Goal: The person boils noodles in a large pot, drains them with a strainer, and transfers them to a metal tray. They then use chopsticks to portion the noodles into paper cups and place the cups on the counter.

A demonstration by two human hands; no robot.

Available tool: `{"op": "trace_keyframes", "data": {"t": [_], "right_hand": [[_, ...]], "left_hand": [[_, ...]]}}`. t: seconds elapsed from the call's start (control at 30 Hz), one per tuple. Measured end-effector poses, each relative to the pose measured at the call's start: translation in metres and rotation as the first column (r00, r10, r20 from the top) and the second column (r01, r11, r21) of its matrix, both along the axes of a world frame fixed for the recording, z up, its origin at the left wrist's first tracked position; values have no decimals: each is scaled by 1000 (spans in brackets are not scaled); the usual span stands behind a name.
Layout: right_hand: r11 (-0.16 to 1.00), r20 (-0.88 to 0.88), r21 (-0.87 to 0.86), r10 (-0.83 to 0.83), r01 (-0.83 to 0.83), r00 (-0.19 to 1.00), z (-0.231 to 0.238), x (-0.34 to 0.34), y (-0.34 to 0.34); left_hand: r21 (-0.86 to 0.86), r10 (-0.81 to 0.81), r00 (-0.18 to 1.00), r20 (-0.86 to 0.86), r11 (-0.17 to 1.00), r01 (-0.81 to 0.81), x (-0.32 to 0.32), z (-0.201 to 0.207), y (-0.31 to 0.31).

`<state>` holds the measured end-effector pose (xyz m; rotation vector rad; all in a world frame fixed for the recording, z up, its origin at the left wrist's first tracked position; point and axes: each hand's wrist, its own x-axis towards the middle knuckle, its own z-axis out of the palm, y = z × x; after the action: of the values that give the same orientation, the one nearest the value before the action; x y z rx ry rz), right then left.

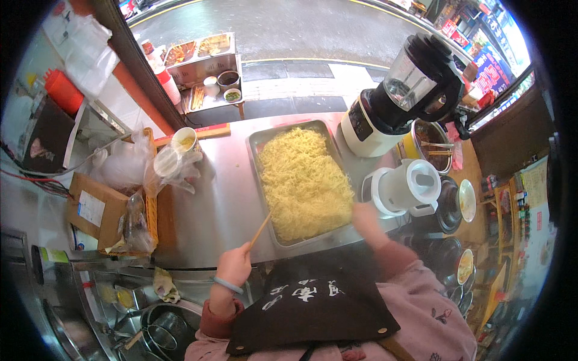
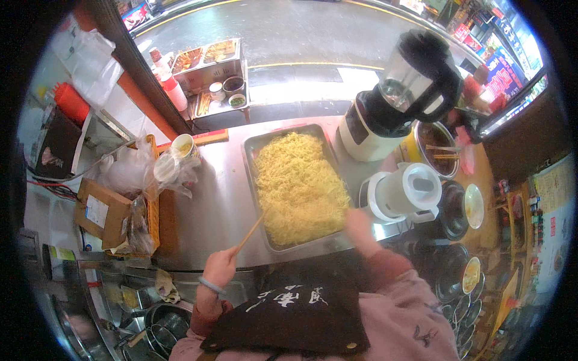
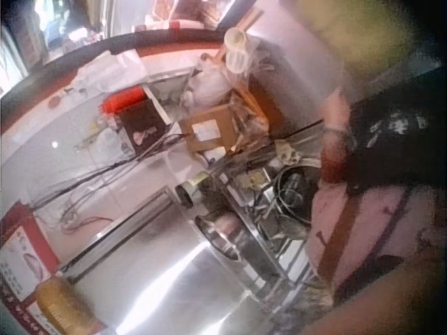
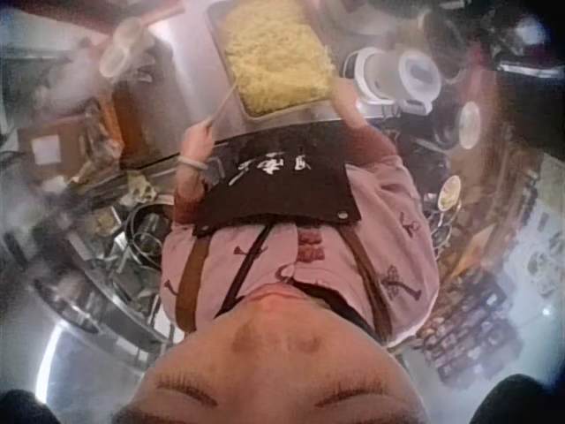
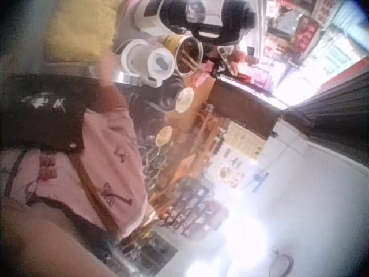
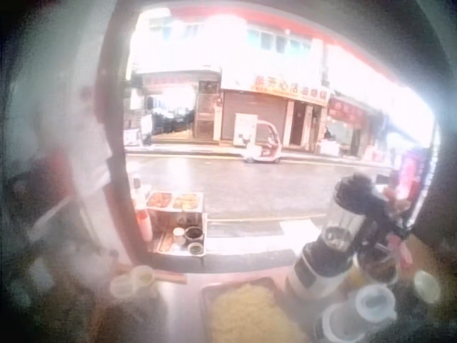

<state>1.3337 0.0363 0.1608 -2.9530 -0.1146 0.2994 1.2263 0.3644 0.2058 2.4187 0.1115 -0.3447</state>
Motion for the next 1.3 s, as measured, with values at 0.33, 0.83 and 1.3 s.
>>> {"op": "trace_keyframes", "data": {"t": [0.33,0.83,1.3], "right_hand": [[984,-307,-170,3,-57,952,61,-20,-64],[741,81,663,73,-108,994,79,21,-25],[802,480,395,236,-448,845,271,74,-8]], "left_hand": [[53,-33,996,-84,998,38,-32,-5,-19],[-415,263,901,346,904,-104,32,14,-100],[-237,147,812,565,971,-12,85,189,-78]]}}
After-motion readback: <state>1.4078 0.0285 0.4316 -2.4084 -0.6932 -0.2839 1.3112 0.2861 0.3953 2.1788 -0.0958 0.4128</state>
